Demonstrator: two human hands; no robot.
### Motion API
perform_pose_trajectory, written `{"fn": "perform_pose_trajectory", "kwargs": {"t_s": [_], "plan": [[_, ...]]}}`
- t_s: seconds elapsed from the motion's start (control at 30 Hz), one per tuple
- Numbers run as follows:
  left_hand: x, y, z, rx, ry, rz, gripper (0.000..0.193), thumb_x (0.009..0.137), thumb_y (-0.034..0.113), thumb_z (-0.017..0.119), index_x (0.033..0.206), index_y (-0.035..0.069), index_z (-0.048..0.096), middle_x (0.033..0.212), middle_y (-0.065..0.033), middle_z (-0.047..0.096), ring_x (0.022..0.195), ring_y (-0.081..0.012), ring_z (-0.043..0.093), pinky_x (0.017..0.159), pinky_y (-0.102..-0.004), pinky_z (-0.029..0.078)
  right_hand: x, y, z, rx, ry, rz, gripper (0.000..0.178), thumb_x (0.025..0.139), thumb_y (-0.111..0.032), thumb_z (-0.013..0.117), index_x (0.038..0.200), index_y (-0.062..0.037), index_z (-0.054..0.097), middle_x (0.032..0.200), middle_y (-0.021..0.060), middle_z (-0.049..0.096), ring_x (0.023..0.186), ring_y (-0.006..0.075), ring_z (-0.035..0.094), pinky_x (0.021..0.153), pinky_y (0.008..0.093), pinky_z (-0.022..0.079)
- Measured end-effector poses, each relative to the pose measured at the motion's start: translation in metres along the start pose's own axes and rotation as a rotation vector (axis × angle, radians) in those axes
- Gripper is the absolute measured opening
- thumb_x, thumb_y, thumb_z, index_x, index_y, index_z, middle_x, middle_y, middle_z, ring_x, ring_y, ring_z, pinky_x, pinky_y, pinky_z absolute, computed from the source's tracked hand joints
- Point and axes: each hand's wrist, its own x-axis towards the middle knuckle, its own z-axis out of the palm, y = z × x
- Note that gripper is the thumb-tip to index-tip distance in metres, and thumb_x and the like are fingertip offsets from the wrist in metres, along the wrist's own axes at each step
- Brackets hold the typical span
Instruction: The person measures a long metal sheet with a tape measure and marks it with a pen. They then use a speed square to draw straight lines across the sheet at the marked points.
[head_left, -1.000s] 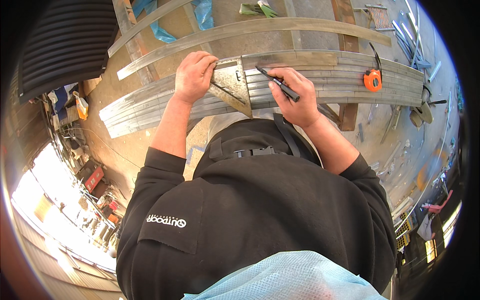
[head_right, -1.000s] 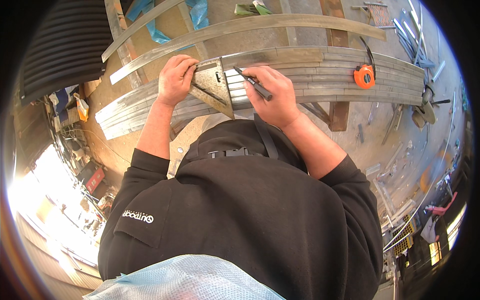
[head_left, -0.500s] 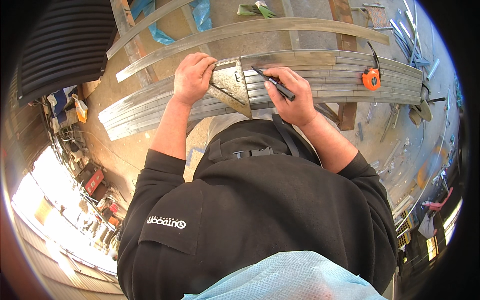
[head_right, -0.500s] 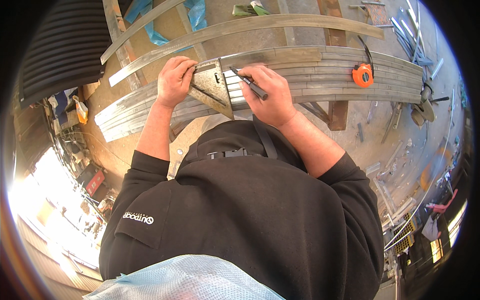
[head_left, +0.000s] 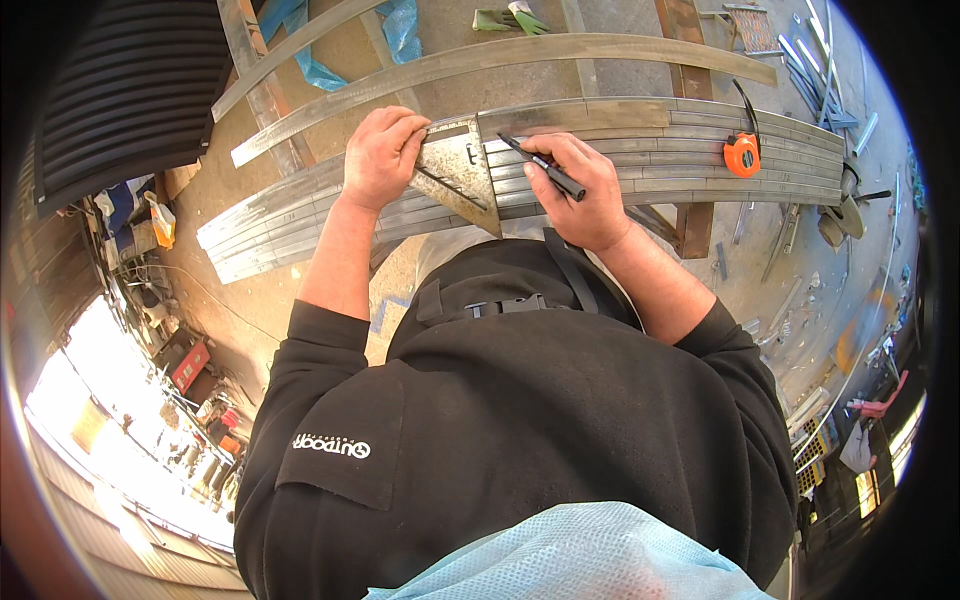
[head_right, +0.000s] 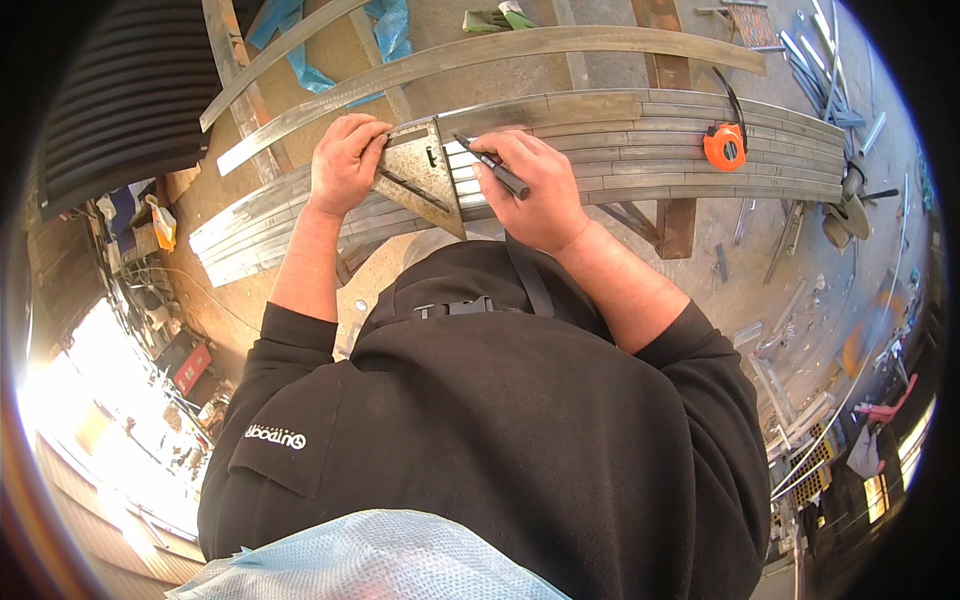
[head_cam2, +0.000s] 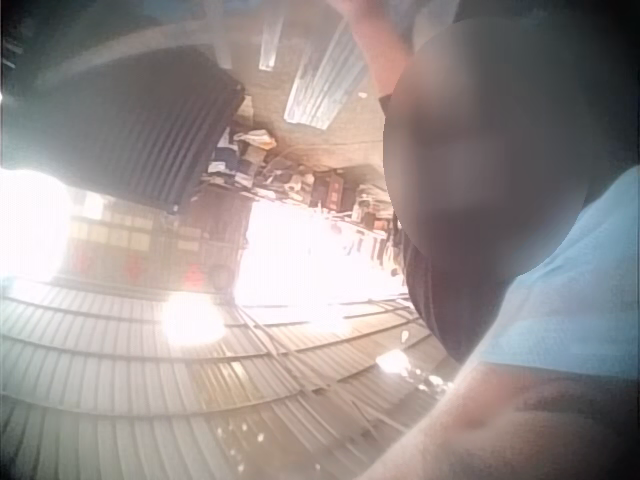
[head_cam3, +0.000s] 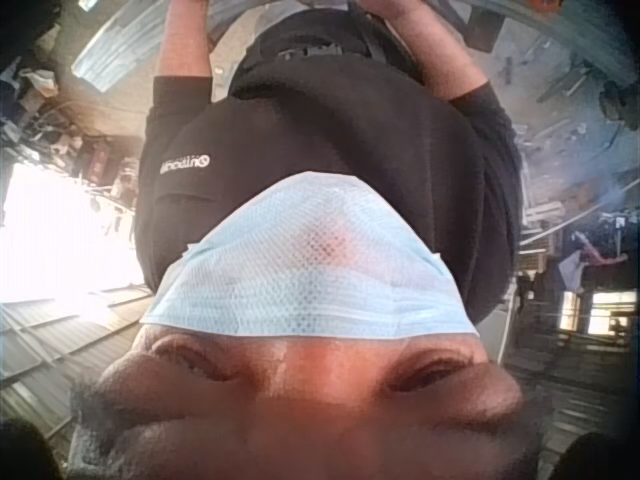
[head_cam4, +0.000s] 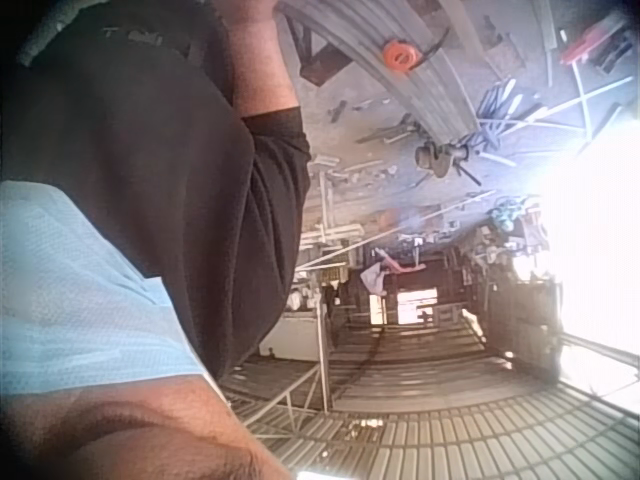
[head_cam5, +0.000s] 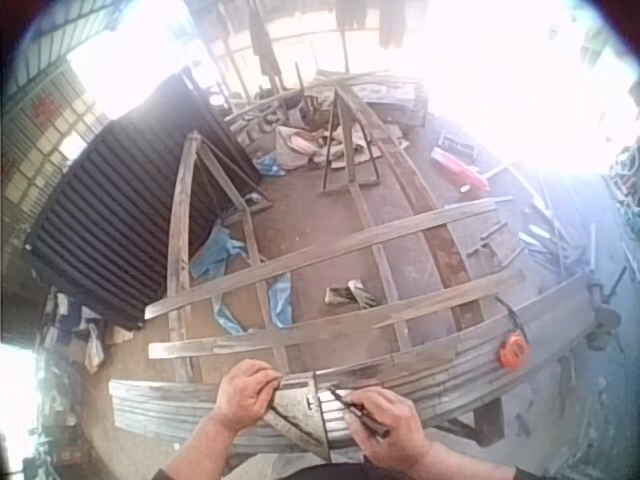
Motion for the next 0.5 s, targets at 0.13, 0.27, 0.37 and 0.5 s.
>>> {"fn": "perform_pose_trajectory", "kwargs": {"t_s": [0.13,0.27,0.37,0.5], "plan": [[0.0,0.0,-0.001,0.006,-0.007,-0.006,0.014,0.101,0.006,0.077,0.112,0.006,0.083,0.115,-0.0096,0.079,0.11,-0.0336,0.074,0.097,-0.0445,0.061,0.002,0.001,0.001,0.003,0.006,-0.016,0.026,0.098,-0.004,0.081,0.123,-0.0045,0.076,0.113,0.0145,0.08,0.102,0.0366,0.077,0.088,0.0427,0.062],[0.0,0.002,0.002,-0.006,0.052,0.011,0.012,0.097,0.007,0.08,0.109,0.007,0.083,0.11,-0.0082,0.079,0.105,-0.0331,0.074,0.093,-0.0449,0.061,0.003,0.002,0.006,-0.008,0.005,-0.026,0.026,0.099,-0.005,0.081,0.124,-0.0042,0.076,0.115,0.0153,0.08,0.105,0.0381,0.077,0.09,0.044,0.062],[0.0,0.003,0.004,-0.008,0.083,0.019,0.012,0.095,0.009,0.082,0.107,0.008,0.083,0.108,-0.0071,0.079,0.103,-0.0329,0.074,0.091,-0.0456,0.061,0.005,0.001,0.009,-0.048,-0.004,-0.054,0.027,0.1,-0.006,0.08,0.127,-0.0042,0.076,0.118,0.0165,0.081,0.11,0.0396,0.077,0.094,0.0458,0.062],[-0.001,0.003,0.005,-0.01,0.094,0.014,0.012,0.094,0.011,0.083,0.106,0.009,0.083,0.107,-0.0065,0.078,0.102,-0.0326,0.074,0.091,-0.0461,0.06,0.004,-0.002,0.012,-0.104,-0.043,-0.068,0.03,0.102,-0.004,0.077,0.132,-0.0006,0.075,0.125,0.0199,0.08,0.115,0.0421,0.077,0.1,0.0451,0.061]]}}
